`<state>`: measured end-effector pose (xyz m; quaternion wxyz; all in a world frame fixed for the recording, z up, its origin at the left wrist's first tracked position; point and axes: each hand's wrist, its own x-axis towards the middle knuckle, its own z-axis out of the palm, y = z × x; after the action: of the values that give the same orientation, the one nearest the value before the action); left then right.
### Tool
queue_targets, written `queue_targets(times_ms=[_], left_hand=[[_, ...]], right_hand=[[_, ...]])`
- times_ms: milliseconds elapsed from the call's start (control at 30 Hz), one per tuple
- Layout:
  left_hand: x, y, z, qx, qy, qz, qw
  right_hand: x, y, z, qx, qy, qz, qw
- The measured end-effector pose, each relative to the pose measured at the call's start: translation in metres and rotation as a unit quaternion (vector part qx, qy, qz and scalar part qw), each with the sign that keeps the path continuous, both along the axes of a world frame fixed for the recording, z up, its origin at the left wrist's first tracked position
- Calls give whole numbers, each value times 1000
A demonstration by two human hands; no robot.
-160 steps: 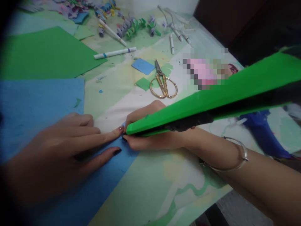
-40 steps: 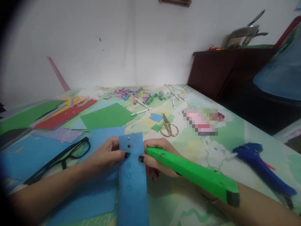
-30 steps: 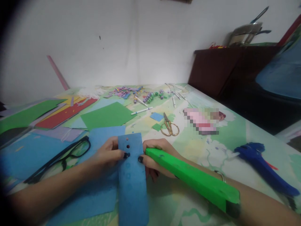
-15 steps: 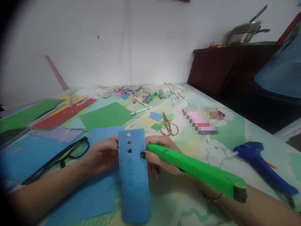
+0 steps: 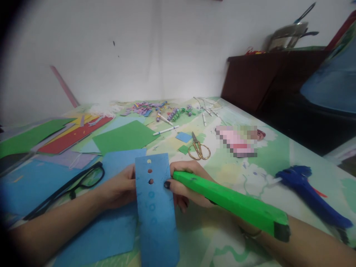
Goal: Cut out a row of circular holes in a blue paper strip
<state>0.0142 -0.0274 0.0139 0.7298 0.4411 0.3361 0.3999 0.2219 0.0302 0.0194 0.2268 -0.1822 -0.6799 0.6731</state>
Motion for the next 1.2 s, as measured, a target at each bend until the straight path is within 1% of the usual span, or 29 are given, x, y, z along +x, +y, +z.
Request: queue_targets(times_ms=[233,567,767,967,1200], left_hand=[[1,2,-2,14,-10,3,1000],[4,1,0,40,12,47,998],[2,2,0,57,23,66,996],[4,2,1,61,5,72,996],[9,1,0,42,-30,71,996]], right_hand=[[-2,1,-1,-33,22,9,999],[-2,2,0,-51,46,14,998],[0,1,-1,-33,47,13,998],[0,0,-1,-27,45,7,999],[-1,0,0,20,38,-10,999]])
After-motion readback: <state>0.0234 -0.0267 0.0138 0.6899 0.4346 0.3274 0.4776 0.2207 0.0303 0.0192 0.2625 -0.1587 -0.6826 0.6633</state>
